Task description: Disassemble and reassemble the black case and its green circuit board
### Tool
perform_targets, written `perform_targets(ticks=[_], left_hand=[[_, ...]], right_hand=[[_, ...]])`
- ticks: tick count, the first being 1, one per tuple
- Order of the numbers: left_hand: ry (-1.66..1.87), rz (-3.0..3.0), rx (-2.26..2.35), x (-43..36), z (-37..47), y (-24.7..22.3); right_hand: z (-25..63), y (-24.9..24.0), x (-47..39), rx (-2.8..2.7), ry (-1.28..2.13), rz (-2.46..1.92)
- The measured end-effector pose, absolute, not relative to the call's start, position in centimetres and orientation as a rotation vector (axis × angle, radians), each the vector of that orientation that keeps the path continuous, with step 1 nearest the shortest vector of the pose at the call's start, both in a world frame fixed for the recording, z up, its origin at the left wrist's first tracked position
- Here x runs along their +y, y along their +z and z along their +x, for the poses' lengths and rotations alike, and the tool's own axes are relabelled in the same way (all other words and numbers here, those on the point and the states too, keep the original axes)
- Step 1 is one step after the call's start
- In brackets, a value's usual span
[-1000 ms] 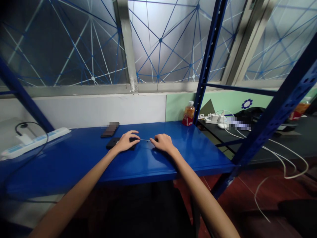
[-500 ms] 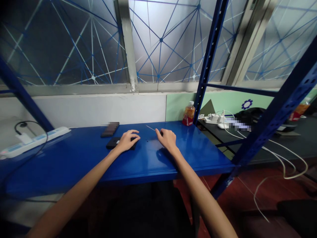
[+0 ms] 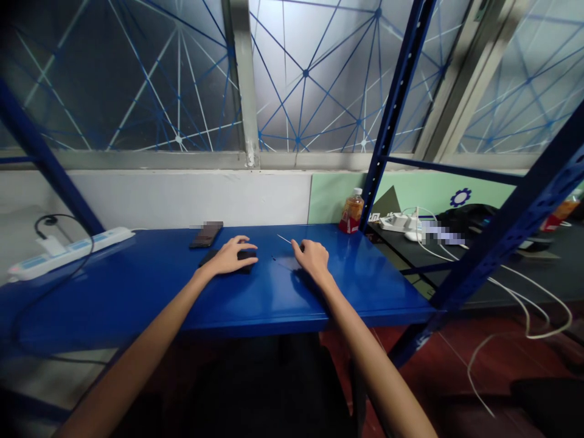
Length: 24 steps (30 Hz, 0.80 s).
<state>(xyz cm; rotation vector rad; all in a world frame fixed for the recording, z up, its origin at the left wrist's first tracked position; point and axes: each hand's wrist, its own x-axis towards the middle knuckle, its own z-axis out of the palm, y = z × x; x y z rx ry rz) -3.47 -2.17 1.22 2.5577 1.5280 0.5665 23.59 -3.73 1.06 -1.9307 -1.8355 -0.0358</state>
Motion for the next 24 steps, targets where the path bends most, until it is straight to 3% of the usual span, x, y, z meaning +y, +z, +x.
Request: perform_targets(ticks=[5, 24], left_hand=[[0.243, 2.475, 1.429, -2.2, -5.9, 2.6], [0.521, 2.844, 1.626, -2.4, -3.1, 0.3]], right_hand=[[23.6, 0.9, -3.6, -1.830, -0.034, -1.937], [23.5, 0.1, -3.5, -1.999, -0.119, -1.955]])
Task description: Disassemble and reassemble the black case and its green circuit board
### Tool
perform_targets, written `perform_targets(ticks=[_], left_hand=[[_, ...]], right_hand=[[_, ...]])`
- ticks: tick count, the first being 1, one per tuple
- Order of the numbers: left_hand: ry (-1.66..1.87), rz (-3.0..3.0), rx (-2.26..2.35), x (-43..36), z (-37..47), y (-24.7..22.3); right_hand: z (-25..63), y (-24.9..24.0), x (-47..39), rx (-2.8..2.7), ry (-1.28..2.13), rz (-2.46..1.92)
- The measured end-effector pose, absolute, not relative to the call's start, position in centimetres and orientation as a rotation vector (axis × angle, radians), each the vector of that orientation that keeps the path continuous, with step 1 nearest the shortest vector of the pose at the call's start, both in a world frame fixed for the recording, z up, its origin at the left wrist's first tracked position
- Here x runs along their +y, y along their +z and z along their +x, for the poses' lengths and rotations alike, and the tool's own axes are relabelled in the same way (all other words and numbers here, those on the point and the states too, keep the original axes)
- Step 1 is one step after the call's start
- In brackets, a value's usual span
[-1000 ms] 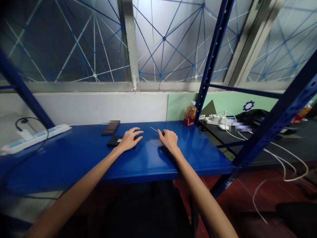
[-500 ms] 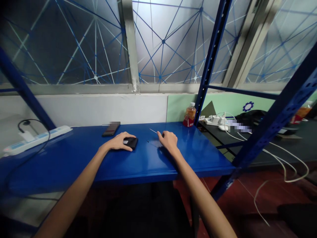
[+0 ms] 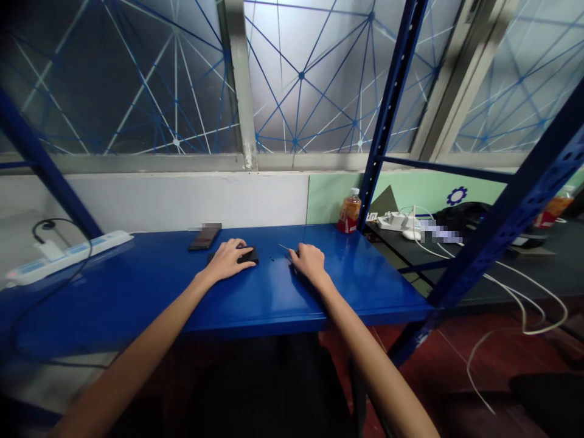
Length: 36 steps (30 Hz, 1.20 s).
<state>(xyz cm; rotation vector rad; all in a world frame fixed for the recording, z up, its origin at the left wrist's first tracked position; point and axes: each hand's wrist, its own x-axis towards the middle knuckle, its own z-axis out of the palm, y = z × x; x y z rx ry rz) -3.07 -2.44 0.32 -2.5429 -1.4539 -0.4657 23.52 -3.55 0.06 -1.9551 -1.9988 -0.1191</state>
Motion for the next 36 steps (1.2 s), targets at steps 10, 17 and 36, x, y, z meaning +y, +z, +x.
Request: perform_targets(ticks=[10, 17, 36], left_hand=[[-0.312, -2.366, -1.590, -5.7, -2.2, -2.1], [-0.209, -2.363, -1.596, -6.0, -1.9, -1.4], [-0.419, -2.583, -1.496, -6.0, -8.5, -1.4]], right_hand=[[23.5, 0.3, -3.5, -2.024, -0.072, -1.980], [23.3, -0.3, -3.6, -2.105, -0.154, -1.997], [12.6, -0.6, -5.4, -2.567, -0.210, -1.042]])
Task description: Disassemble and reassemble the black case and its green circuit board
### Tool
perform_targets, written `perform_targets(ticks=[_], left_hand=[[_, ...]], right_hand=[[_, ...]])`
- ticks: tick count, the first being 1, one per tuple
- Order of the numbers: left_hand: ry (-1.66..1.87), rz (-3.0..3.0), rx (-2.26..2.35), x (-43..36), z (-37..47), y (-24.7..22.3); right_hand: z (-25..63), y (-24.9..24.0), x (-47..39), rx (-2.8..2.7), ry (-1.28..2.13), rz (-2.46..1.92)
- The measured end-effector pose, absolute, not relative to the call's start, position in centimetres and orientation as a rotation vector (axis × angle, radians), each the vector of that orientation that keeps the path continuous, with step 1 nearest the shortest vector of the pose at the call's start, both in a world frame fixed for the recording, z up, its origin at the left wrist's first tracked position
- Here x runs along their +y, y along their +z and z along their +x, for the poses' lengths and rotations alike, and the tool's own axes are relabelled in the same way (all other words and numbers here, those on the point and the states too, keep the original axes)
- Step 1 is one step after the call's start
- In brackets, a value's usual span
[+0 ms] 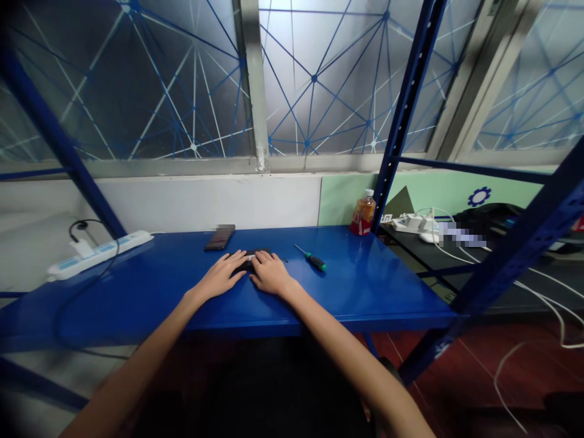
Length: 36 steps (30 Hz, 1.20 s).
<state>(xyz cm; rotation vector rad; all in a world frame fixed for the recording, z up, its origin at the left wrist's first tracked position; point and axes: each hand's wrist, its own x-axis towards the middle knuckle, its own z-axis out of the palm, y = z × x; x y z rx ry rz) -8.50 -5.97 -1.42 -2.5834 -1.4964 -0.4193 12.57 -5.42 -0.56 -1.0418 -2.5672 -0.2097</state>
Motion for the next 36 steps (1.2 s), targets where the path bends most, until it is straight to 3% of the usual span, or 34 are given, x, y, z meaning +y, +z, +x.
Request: perform_targets(ticks=[36], left_hand=[[-0.464, -2.480, -1.352, -7.3, -8.3, -2.9]], right_hand=[[12.5, -0.5, -4.8, -2.539, -0.249, -1.191]])
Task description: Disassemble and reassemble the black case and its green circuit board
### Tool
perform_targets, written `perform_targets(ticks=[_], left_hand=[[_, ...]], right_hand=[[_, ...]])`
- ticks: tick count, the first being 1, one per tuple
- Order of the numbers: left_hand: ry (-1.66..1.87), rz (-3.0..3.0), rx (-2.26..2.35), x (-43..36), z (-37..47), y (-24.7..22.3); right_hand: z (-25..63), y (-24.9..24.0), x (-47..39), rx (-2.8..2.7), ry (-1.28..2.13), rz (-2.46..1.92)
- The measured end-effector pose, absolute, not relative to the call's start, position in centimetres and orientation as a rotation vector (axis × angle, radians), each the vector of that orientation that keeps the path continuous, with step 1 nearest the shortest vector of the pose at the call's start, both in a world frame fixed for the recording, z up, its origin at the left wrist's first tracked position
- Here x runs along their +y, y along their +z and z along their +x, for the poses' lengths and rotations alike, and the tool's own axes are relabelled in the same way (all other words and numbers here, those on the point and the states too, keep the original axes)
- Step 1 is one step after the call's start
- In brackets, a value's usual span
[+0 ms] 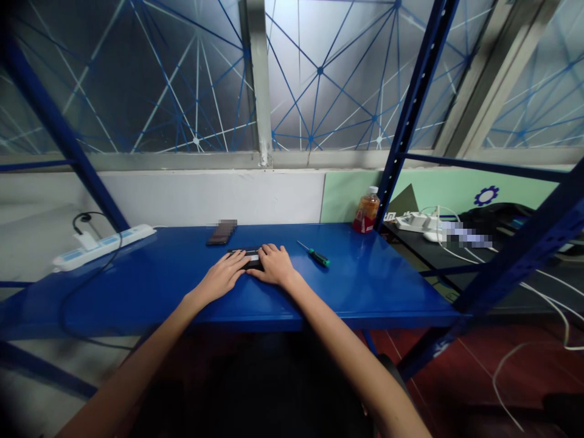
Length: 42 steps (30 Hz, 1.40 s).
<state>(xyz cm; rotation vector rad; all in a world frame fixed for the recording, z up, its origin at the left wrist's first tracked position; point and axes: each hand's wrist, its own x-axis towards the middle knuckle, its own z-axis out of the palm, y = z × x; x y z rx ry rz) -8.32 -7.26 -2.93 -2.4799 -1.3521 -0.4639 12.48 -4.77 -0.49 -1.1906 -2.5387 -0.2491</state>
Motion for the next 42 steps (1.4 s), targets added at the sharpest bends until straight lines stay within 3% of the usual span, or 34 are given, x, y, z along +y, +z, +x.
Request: perform_targets(ticks=[42], left_hand=[[-0.502, -2.541, -1.342, -8.7, -8.3, -3.1]], right_hand=[[12.3, 0.4, -5.5, -2.498, 0.083, -1.311]])
